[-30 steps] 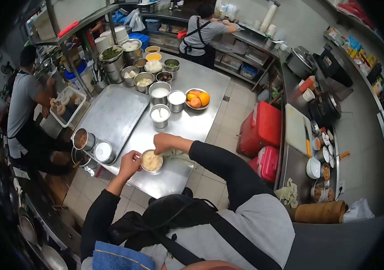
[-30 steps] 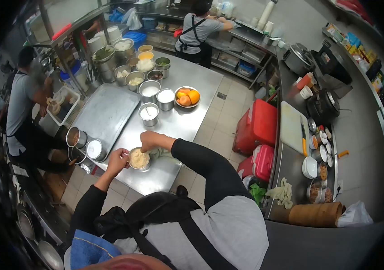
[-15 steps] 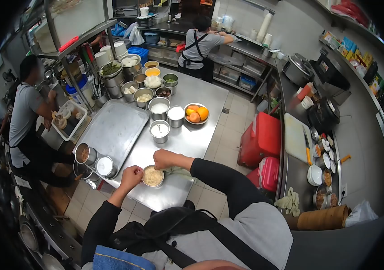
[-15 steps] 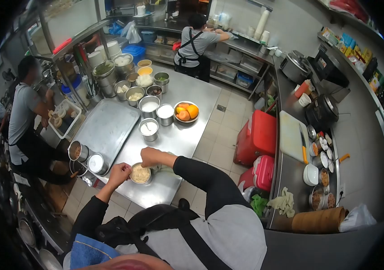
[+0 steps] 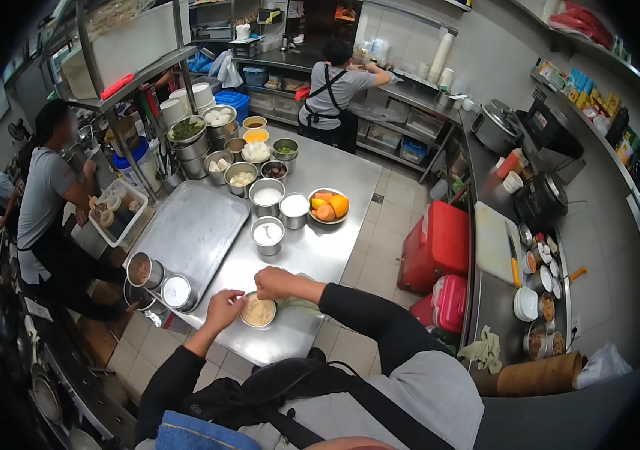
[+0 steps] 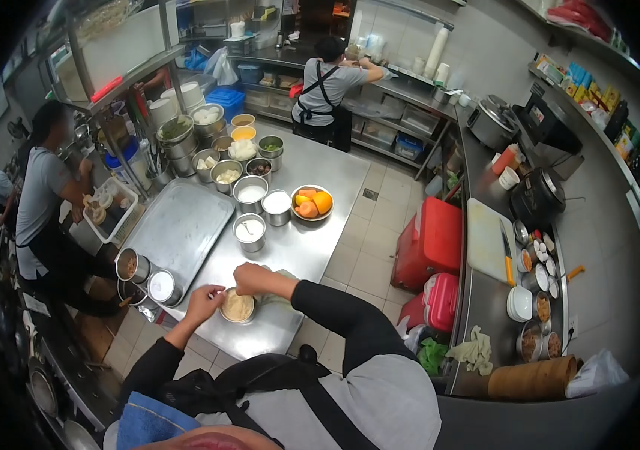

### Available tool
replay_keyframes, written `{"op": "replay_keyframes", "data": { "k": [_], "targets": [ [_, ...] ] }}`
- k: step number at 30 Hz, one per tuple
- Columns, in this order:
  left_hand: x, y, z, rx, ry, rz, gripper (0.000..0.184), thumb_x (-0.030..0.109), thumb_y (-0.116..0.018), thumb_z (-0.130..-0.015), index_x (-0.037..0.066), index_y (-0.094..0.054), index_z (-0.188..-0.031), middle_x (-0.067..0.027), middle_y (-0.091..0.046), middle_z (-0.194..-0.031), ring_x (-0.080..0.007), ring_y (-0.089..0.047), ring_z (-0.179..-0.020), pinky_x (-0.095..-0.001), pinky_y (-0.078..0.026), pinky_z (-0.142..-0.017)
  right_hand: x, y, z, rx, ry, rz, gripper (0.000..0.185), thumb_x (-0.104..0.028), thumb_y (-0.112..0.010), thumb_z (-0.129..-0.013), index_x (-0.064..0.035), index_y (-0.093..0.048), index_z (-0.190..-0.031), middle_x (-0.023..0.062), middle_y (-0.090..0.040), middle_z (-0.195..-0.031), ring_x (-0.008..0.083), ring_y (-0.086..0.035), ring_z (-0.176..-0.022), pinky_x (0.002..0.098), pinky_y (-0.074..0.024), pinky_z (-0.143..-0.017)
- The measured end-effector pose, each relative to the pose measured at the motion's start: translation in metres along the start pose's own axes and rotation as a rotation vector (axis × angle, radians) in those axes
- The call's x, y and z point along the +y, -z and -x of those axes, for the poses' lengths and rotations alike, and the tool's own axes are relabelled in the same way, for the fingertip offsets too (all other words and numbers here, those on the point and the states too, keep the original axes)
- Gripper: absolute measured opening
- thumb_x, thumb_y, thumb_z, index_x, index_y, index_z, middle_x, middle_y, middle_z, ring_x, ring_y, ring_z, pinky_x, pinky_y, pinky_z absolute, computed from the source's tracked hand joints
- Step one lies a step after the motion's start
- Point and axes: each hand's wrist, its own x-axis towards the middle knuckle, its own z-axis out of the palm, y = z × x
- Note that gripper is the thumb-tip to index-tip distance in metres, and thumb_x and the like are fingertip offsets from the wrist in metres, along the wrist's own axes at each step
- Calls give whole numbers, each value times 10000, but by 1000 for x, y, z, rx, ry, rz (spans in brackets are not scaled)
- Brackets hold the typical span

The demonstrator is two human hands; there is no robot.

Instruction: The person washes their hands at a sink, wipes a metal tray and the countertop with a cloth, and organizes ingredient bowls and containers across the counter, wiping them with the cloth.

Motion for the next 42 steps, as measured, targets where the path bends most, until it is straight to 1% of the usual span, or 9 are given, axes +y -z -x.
{"op": "replay_keyframes", "data": {
  "k": [6, 12, 16, 20, 26, 30, 34, 39, 42],
  "targets": [
    [4, 20, -25, -284, 207, 91, 204, 160, -688, -840, -44, -697, -850, -107, -675, -672, -137, -654, -602, -293, -502, -558, -11, 7, -20, 22, 54, -61, 212, -216, -671, -709, -32, -678, -814, 174, -687, -795, 362, -665, -772, 438, -532, -699],
    [12, 12, 16, -137, 550, 328, 175, 152, -671, -839, -19, -703, -825, -96, -669, -659, -156, -658, -602, -315, -513, -573, -3, -7, 6, 46, -168, 20, 235, -223, -689, -689, -21, -688, -810, 195, -687, -796, 375, -673, -779, 449, -544, -711],
    [-11, 6, 2, -76, 39, 172, 165, 106, -677, -844, -58, -683, -842, -69, -652, -652, -113, -600, -503, -267, -478, -482, -18, -1, -6, 29, 30, -47, 234, -207, -672, -677, -4, -693, -791, 232, -685, -815, 375, -682, -819, 449, -547, -732],
    [-7, 19, -7, -256, 329, 250, 173, 107, -679, -842, -58, -679, -897, -75, -659, -711, -110, -589, -511, -261, -475, -478, -20, 4, -15, 55, 2, -44, 236, -202, -677, -663, -7, -696, -795, 231, -686, -818, 369, -682, -816, 456, -547, -738],
    [8, 12, 33, -42, 623, 504, 250, 159, -693, -871, -17, -638, -1040, -40, -620, -735, -94, -572, -520, -256, -453, -456, -8, -17, 5, 29, -138, -22, 238, -225, -671, -689, -23, -697, -812, 207, -691, -838, 369, -676, -810, 461, -540, -750],
    [-70, -6, 6, -167, 163, 76, 286, 273, -651, -904, 12, -715, -1002, -51, -685, -734, -91, -603, -650, -288, -484, -574, 11, -36, -40, 90, 120, -37, 195, -223, -613, -750, -49, -684, -801, 168, -686, -807, 359, -662, -774, 459, -523, -706],
    [-50, 8, -11, -144, 247, 41, 252, 251, -662, -852, 5, -706, -883, -133, -680, -703, -217, -664, -610, -343, -511, -594, 29, -43, -58, 245, 149, 60, 261, -249, -612, -737, -1, -677, -782, 219, -663, -765, 402, -643, -705, 489, -505, -653],
    [4, 14, 26, -59, 704, 638, 186, 148, -649, -888, -8, -603, -978, -87, -637, -741, -127, -633, -587, -260, -539, -536, 2, -15, -2, 43, -258, -162, 342, -350, -691, -689, -15, -685, -754, 196, -679, -768, 341, -662, -750, 400, -532, -708],
    [-15, 9, 16, -68, 373, 304, 333, 229, -661, -878, -39, -673, -1077, -67, -655, -767, -106, -603, -622, -254, -491, -572, -3, -11, -15, 77, -83, -151, 290, -308, -687, -734, -31, -701, -820, 173, -692, -810, 326, -669, -775, 385, -532, -724]
  ]
}}
